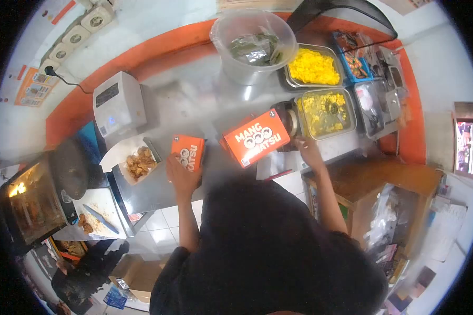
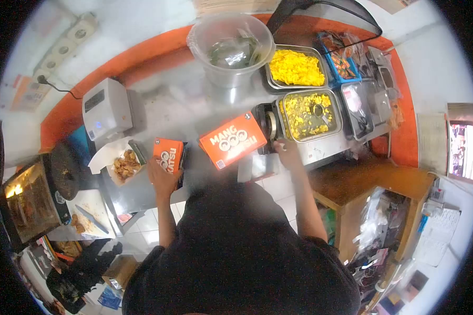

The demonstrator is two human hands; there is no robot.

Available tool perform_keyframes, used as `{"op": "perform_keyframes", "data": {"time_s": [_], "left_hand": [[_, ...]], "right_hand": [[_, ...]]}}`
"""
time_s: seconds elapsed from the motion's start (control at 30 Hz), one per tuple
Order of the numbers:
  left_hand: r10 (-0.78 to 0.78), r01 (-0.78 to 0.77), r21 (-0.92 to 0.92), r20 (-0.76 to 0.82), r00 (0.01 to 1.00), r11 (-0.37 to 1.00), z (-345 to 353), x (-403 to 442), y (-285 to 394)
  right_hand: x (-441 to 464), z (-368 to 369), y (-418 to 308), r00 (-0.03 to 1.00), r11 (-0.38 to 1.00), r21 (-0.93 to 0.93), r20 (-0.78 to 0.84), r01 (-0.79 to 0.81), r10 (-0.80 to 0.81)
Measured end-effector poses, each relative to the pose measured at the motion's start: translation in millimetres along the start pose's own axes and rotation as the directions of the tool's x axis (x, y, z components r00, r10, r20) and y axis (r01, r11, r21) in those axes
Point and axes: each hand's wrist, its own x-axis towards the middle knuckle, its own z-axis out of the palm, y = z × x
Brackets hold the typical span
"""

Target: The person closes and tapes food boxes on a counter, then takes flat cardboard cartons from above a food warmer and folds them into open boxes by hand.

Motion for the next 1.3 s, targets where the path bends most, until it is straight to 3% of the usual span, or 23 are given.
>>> {"op": "perform_keyframes", "data": {"time_s": [0.07,0.13,0.17,0.23,0.3,0.33,0.37,0.4,0.43,0.47,0.5,0.57,0.6,0.67,0.8,0.83,0.93,1.03,1.07,1.13,1.17,1.27,1.3], "left_hand": [[-0.025,0.025,0.023,0.008,1.0,0.999,-6,-11,7],[-0.013,0.016,-0.068,0.051,0.999,0.998,-19,-20,16],[-0.007,0.01,-0.056,0.046,0.999,0.998,-26,-24,20],[0.043,-0.043,-0.05,-0.003,0.999,0.998,-37,-26,28],[0.075,-0.08,-0.066,-0.069,0.995,0.995,-45,-30,31],[0.101,-0.112,-0.085,-0.123,0.987,0.99,-49,-33,34],[0.109,-0.119,-0.076,-0.127,0.986,0.99,-53,-35,37],[0.112,-0.121,-0.076,-0.115,0.987,0.99,-64,-36,52],[0.11,-0.118,-0.073,-0.105,0.988,0.99,-74,-39,64],[0.105,-0.113,-0.062,-0.117,0.988,0.992,-79,-42,73],[0.138,-0.148,-0.073,-0.123,0.983,0.986,-84,-42,83],[0.166,-0.178,-0.067,-0.152,0.974,0.982,-92,-39,98],[0.269,-0.282,-0.059,-0.168,0.948,0.958,-92,-36,106],[0.362,-0.374,-0.039,-0.177,0.915,0.926,-90,-35,126],[0.402,-0.414,-0.037,-0.177,0.898,0.91,-77,-29,179],[0.436,-0.443,-0.004,-0.168,0.884,0.897,-78,-30,190],[0.425,-0.426,0.025,-0.115,0.898,0.905,-89,-40,217],[0.406,-0.405,-0.192,-0.036,0.913,0.894,-86,-37,215],[0.387,-0.388,-0.192,-0.041,0.921,0.902,-86,-36,212],[0.347,-0.202,-0.479,0.236,0.908,0.855,-86,-27,208],[0.344,-0.199,-0.479,0.237,0.908,0.855,-86,-22,206],[0.435,-0.22,-0.548,0.299,0.849,0.807,-75,-8,207],[0.489,-0.375,-0.402,0.233,0.841,0.835,-66,-4,212]], "right_hand": [[-2,16,12,0.999,0.998,0.049,0.011,0.042,-0.043],[-8,24,16,0.978,0.768,0.612,0.185,-0.188,0.093],[-17,28,20,0.978,0.759,0.623,0.187,-0.187,0.087],[-41,36,24,0.999,0.561,0.827,-0.043,0.029,0.012],[-56,36,34,0.998,0.546,0.838,-0.022,-0.017,0.064],[-59,41,40,0.989,0.805,0.583,-0.145,0.112,-0.033],[-60,46,46,0.959,0.945,0.24,-0.227,0.221,-0.167],[-54,47,53,0.959,0.942,0.248,-0.226,0.225,-0.169],[-43,47,59,0.965,0.969,-0.15,-0.15,0.194,-0.216],[-35,48,64,0.969,0.834,-0.525,-0.063,0.171,-0.238],[-33,39,54,0.964,0.836,-0.514,-0.06,0.192,-0.258],[-46,-5,6,0.95,0.919,-0.303,0.258,0.25,-0.174],[-55,-19,-13,0.896,0.875,-0.231,0.237,0.426,-0.375],[-75,-29,-65,0.931,0.915,0.308,0.17,0.261,-0.323],[-109,-39,-183,0.768,0.678,0.56,0.112,0.476,-0.631],[-108,-38,-197,0.762,0.672,0.562,0.109,0.482,-0.638],[-114,-47,-228,0.911,0.893,0.366,0.21,0.262,-0.354],[-111,-41,-212,0.873,0.857,0.226,0.046,0.464,-0.485],[-116,-38,-207,0.895,0.858,0.285,0.002,0.427,-0.446],[-113,-36,-191,0.838,0.792,0.281,-0.109,0.542,-0.535],[-108,-35,-177,0.763,0.717,0.262,-0.235,0.646,-0.602],[-91,-27,-139,0.815,0.799,0.18,-0.227,0.574,-0.534],[-88,-27,-130,0.848,0.848,0.112,-0.2,0.518,-0.491]]}}
